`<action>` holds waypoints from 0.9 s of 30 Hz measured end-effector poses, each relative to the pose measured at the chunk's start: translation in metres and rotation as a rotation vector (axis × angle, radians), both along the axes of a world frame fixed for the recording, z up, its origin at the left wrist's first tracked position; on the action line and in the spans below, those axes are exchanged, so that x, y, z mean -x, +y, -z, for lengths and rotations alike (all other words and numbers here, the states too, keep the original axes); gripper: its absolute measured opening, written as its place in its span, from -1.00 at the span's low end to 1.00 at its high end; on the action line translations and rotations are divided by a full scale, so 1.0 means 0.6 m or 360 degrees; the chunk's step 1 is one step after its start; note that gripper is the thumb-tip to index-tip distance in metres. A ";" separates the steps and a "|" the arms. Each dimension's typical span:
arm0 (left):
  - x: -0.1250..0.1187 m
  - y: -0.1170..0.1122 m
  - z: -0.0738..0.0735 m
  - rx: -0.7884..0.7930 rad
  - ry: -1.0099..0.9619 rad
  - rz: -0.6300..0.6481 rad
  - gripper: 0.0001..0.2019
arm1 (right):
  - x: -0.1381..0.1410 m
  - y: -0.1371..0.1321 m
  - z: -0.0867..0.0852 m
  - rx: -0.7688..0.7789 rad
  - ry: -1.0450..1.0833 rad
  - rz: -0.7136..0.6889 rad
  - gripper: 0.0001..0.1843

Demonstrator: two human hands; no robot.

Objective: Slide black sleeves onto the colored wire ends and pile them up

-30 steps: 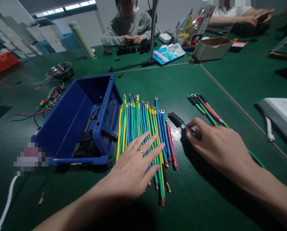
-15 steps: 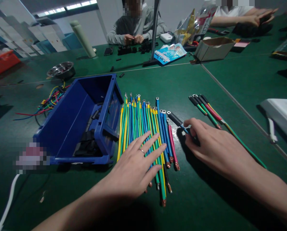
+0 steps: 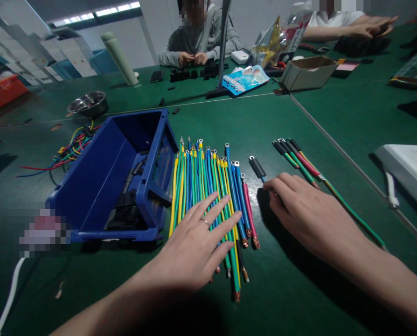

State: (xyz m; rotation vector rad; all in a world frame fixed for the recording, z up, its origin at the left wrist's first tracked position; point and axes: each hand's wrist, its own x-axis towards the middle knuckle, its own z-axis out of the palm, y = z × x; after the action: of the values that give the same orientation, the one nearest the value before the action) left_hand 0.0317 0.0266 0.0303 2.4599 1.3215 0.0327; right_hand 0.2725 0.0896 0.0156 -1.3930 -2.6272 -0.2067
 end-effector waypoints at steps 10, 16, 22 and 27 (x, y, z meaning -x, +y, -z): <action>-0.001 0.001 -0.003 0.0040 0.0014 0.0005 -0.51 | 0.001 0.004 -0.006 0.0017 0.0035 -0.0007 -0.63; -0.003 0.002 -0.002 0.0063 0.0018 0.0006 -0.50 | -0.005 0.013 -0.004 -0.0048 -0.0075 0.0042 -0.59; -0.002 0.002 -0.005 0.0077 0.0048 0.0011 -0.51 | -0.020 0.023 -0.005 -0.0100 -0.0124 0.0194 -0.56; -0.003 0.002 -0.009 0.0112 0.0053 0.0006 -0.50 | -0.032 0.028 -0.003 -0.0138 -0.0193 0.0314 -0.51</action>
State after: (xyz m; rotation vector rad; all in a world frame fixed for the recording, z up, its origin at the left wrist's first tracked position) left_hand 0.0334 0.0276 0.0360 2.4139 1.3090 -0.0546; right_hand 0.2918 0.1066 0.0173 -1.6583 -2.5368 -0.4368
